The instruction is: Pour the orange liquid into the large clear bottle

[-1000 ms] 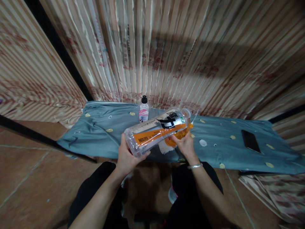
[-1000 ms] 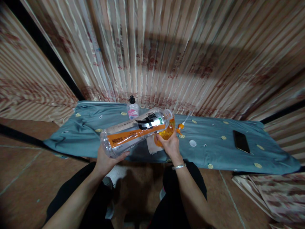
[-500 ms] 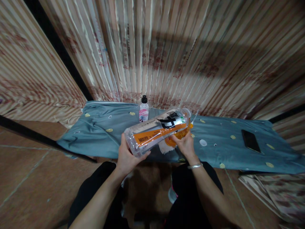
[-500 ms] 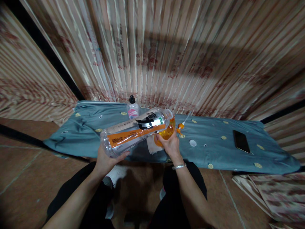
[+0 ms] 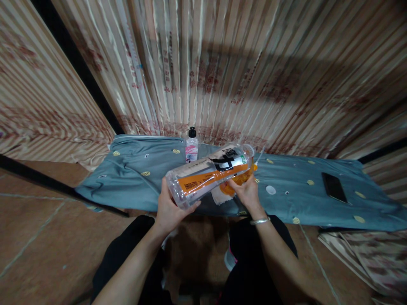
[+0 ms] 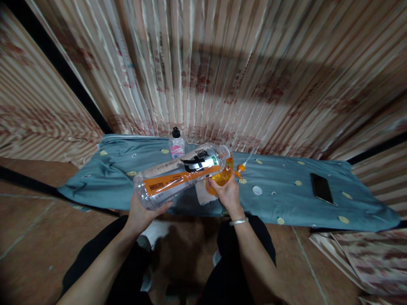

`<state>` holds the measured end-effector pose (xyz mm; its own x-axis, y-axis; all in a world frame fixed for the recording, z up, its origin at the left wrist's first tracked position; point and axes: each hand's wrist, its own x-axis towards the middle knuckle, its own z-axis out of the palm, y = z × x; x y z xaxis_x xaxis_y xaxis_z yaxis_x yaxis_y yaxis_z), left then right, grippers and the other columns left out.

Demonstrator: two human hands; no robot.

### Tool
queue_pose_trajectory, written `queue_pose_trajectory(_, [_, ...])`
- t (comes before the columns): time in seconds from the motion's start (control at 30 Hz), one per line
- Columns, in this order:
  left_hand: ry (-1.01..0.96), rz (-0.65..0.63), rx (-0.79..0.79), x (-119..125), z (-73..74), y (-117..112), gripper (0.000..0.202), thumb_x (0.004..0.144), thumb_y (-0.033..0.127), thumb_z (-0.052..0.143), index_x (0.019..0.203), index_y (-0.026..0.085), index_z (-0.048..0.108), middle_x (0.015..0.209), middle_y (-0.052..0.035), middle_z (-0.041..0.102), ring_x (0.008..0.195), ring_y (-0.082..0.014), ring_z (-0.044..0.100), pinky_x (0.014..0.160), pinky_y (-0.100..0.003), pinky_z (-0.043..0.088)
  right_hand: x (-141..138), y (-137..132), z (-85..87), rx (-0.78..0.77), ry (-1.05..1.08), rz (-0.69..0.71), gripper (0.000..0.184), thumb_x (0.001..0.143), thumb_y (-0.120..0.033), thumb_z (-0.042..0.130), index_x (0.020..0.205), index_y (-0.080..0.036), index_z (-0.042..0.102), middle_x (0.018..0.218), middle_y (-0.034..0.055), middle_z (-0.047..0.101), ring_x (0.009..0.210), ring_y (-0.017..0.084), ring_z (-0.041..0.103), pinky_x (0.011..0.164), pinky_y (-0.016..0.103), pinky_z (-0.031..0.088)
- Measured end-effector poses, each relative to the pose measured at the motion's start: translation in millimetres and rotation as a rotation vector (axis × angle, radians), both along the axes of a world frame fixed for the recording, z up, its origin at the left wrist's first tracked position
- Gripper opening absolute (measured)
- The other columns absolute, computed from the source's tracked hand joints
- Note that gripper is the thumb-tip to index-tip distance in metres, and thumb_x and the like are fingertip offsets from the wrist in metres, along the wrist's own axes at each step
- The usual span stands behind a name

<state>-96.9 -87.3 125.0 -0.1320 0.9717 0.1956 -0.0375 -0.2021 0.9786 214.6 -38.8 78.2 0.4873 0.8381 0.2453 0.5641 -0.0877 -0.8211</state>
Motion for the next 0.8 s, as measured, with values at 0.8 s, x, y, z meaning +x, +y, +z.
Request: queue_pose_trajectory(0.8, [0.044, -0.035, 0.018, -1.2, -4.1, 1.2, 0.087, 0.062, 0.058, 0.124, 0.124, 0.028, 0.071, 0.118, -0.0074, 0.094, 0.118, -0.0406, 0.100, 0.107, -0.055, 0.086, 3.5, 1.0, -5.9, 0.006, -0.012, 0.002, 0.108, 0.070, -0.090, 0.101, 0.148, -0.020, 0.075, 0.134, 0.0268, 0.095, 0.129, 0.054, 0.091, 0.112, 0.069, 0.075])
